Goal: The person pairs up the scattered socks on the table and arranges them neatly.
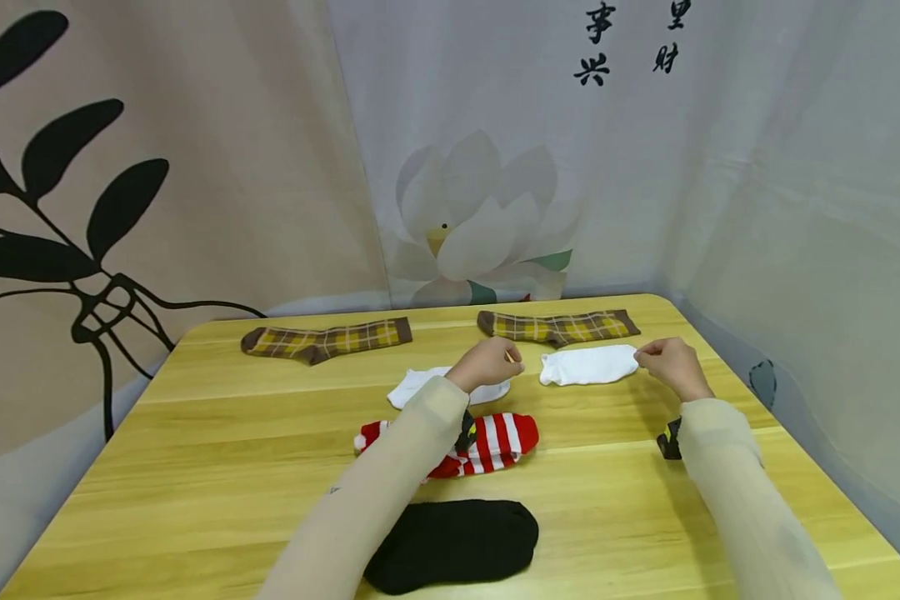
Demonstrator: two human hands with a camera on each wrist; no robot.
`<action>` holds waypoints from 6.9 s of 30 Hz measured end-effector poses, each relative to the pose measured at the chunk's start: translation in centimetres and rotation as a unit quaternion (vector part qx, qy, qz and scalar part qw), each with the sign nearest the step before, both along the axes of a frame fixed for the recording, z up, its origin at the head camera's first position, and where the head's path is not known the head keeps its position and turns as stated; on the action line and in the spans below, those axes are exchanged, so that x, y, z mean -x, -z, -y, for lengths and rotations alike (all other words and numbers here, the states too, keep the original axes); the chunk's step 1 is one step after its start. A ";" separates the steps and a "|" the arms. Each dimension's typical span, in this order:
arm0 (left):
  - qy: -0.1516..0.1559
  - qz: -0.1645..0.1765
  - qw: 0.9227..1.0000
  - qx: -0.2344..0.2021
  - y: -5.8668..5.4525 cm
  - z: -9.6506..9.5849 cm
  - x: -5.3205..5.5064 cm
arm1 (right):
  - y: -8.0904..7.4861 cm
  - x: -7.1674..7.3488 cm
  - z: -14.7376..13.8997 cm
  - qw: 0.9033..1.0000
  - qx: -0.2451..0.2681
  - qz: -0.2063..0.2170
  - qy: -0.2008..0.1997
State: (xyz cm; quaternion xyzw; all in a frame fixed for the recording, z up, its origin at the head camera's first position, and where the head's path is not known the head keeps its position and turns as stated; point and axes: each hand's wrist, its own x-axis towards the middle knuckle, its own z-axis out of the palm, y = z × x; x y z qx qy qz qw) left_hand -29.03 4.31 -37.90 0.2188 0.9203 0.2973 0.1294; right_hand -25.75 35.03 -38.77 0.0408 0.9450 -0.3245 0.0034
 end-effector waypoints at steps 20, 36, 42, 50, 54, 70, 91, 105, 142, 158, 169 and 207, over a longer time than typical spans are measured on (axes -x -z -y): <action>-0.019 -0.047 0.996 0.069 1.7 -5.3 0.4 | 3.1 1.8 -0.7 0.994 0.030 0.012 0.102; -0.022 -0.075 0.987 0.143 2.7 -7.5 1.3 | 4.3 2.7 -1.2 0.994 0.028 0.030 0.101; -0.026 -0.111 0.980 0.165 3.2 -8.2 1.6 | 4.2 2.8 -1.3 0.993 0.031 0.038 0.108; -0.030 -0.136 0.969 0.203 3.5 -8.5 1.9 | 4.0 2.7 -1.3 0.994 0.021 0.044 0.101; -0.032 -0.140 0.968 0.206 3.5 -8.4 1.9 | 3.9 2.6 -1.2 0.994 0.023 0.051 0.099; -0.025 -0.148 0.966 0.210 4.4 -8.1 2.8 | 3.6 2.8 -1.9 0.990 0.084 0.081 0.084; 0.013 -0.122 0.984 0.131 1.9 -6.7 1.7 | 2.6 2.1 -2.1 0.989 0.112 0.053 0.078; -0.002 -0.112 0.991 0.074 0.1 -5.2 2.5 | 0.4 2.2 -0.9 0.992 0.107 0.002 0.070; -0.015 -0.130 0.991 0.006 -3.3 5.1 1.3 | -2.1 1.9 6.5 0.988 0.148 -0.033 0.012; -0.034 -0.130 0.991 -0.016 -2.8 10.3 -0.2 | -1.4 1.4 10.3 0.985 0.169 -0.019 -0.036; -0.052 -0.102 0.993 -0.022 -1.7 13.9 -0.8 | -1.0 1.7 13.5 0.982 0.172 0.012 -0.071; -0.061 -0.027 0.997 0.025 3.3 16.6 -0.8 | 3.4 2.6 17.0 0.985 0.086 0.079 -0.130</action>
